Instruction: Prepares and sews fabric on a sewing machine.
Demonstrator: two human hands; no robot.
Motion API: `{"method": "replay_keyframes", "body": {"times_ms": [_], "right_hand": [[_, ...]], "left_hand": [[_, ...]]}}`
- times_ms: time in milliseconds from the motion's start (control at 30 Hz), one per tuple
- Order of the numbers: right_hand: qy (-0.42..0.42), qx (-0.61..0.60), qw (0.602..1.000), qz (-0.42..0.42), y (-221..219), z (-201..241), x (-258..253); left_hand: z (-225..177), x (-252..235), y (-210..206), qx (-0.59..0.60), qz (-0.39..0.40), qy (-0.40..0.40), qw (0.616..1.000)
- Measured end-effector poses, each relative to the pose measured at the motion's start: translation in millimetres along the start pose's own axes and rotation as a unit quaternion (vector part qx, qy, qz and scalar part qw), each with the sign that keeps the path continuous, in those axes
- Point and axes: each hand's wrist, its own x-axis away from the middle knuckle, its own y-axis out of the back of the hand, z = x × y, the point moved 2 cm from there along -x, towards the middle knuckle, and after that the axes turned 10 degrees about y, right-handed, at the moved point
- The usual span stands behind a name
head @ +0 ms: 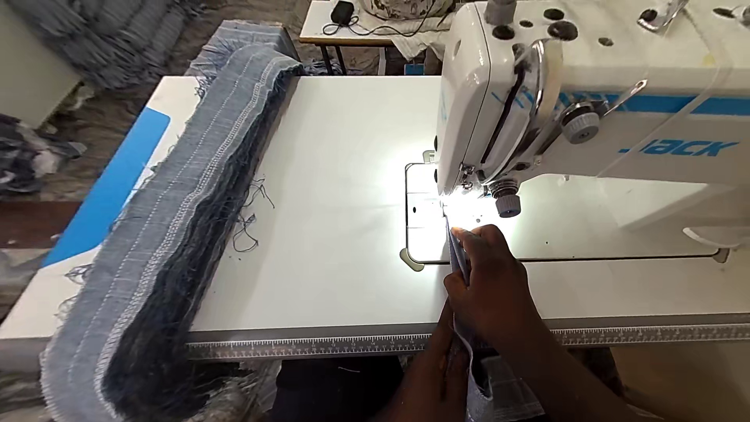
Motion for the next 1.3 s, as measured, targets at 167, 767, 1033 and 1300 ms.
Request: {"method": "replay_keyframes", "body": {"times_ms": [167,767,1033,1300], "right_hand": [[0.011,0.007,1.0,-0.005,-0.7,-0.4,0.6],[0.009,0.005,1.0,-0.007,-1.4,-0.7,2.2],[0.011,0.009,1.0,0.006,-0.2,0.6,2.3],[0.021,0.01,1.0,-0.009,-1.0,-0.3,2.8]], "left_hand": [[-2.8,-1.2,0.9,0.01,0.022,-0.001,1.0],[2.2,0.6,-0.6,0.004,0.015,-0.006,1.0],[3.2,0.8,-0.4,-0.025,-0.002,-0.008,1.0],[1.7,1.4,-0.6,-0.028,-0.01,0.0,1.0]]}}
